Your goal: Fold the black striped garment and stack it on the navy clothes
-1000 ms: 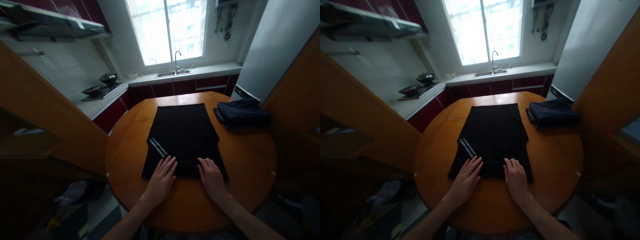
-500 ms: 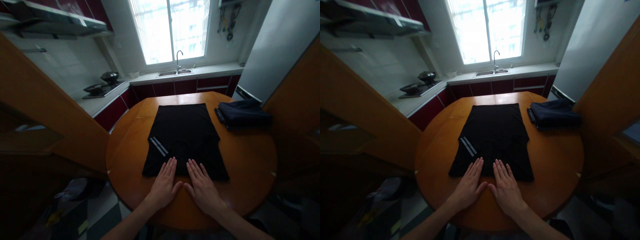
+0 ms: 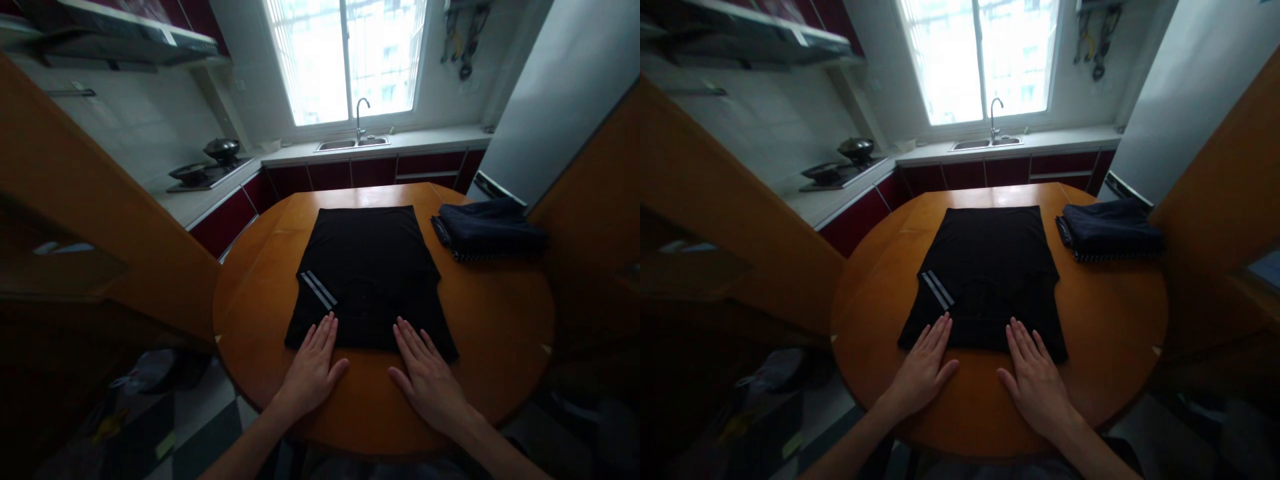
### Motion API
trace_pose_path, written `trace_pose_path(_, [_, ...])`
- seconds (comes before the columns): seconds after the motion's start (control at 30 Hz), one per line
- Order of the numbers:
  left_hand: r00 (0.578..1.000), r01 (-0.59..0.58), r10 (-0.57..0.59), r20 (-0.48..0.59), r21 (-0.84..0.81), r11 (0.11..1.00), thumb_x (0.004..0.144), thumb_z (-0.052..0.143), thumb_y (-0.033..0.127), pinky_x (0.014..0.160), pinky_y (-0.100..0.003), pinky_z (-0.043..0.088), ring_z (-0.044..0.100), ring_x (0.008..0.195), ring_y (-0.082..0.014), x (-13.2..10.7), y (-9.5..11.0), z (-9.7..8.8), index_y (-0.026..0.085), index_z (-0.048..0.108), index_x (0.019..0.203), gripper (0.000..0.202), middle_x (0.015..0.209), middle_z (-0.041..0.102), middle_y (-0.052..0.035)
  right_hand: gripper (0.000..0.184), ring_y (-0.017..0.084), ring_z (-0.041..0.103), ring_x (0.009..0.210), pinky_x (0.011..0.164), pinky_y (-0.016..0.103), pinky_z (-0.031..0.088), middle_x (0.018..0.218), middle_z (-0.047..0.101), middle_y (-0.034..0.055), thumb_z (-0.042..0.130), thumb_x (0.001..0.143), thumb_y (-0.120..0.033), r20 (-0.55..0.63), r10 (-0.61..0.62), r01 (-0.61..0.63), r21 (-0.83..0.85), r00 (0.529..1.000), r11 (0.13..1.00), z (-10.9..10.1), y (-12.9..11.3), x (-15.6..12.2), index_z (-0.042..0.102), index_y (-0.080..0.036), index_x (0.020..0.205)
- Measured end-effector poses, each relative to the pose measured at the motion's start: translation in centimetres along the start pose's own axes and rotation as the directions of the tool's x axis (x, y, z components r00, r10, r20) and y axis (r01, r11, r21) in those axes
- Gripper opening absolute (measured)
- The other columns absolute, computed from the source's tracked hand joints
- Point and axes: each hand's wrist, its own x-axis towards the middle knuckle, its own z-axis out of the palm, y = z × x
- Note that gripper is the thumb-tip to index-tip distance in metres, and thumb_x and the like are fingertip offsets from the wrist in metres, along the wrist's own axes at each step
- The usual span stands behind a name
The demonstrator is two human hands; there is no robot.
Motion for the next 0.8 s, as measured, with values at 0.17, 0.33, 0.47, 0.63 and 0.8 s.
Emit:
trace_pose_path(0.17, [1.000,0.002,-0.002,-0.010,0.020,1.000,0.102,0.041,0.051,0.122,-0.048,0.023,0.018,0.152,-0.0248,-0.3,-0.3,0.3,0.017,0.002,0.161,0.079,0.165,0.018,-0.0133,0.074,0.026,0.025,0.150,0.121,0.050,0.026,0.164,0.023,0.0124,0.045,0.100,-0.043,0.013,0.008,-0.008,-0.009,1.000,1.000,-0.4,0.2,-0.2,0.011,-0.016,0.161])
trace_pose_path(0.33, [1.000,0.025,-0.025,-0.017,0.021,0.999,0.102,0.042,0.049,0.122,-0.049,0.024,0.018,0.152,-0.0252,-0.3,-0.1,0.1,0.018,-0.001,0.161,0.080,0.165,0.018,-0.0131,0.073,0.026,0.025,0.150,0.121,0.051,0.027,0.163,0.026,0.0121,0.044,0.100,-0.042,0.018,0.026,-0.026,0.024,0.999,0.999,-0.4,0.3,-0.1,0.013,-0.017,0.161])
trace_pose_path(0.47, [0.998,0.040,-0.041,-0.051,-0.003,0.999,0.101,0.045,0.044,0.121,-0.050,0.026,0.019,0.152,-0.0265,-0.2,0.3,-0.3,0.018,-0.007,0.160,0.082,0.165,0.018,-0.0144,0.073,0.025,0.023,0.151,0.121,0.050,0.027,0.164,0.024,0.0117,0.043,0.100,-0.040,0.019,0.023,-0.024,0.025,1.000,0.999,-0.4,0.3,-0.1,0.012,-0.016,0.161])
trace_pose_path(0.63, [0.991,-0.069,0.064,-0.119,-0.031,0.997,0.101,0.046,0.033,0.122,-0.052,0.022,0.015,0.152,-0.0277,0.3,0.9,-1.2,0.018,-0.003,0.161,0.079,0.165,0.019,-0.0140,0.074,0.026,0.022,0.151,0.121,0.051,0.026,0.164,0.023,0.0123,0.045,0.099,-0.038,0.007,0.015,-0.016,0.029,1.000,0.999,-0.3,0.2,-0.1,0.011,-0.016,0.161])
trace_pose_path(0.8, [0.987,-0.161,0.163,0.012,-0.103,0.982,0.100,0.049,0.035,0.122,-0.048,0.025,0.022,0.151,-0.0239,0.9,0.7,-1.7,0.023,0.008,0.161,0.075,0.163,0.025,-0.0101,0.074,0.027,0.019,0.152,0.121,0.052,0.026,0.165,0.021,0.0136,0.044,0.100,-0.035,-0.062,0.077,-0.070,0.109,0.995,0.992,-0.8,-0.2,-0.4,0.006,-0.017,0.161])
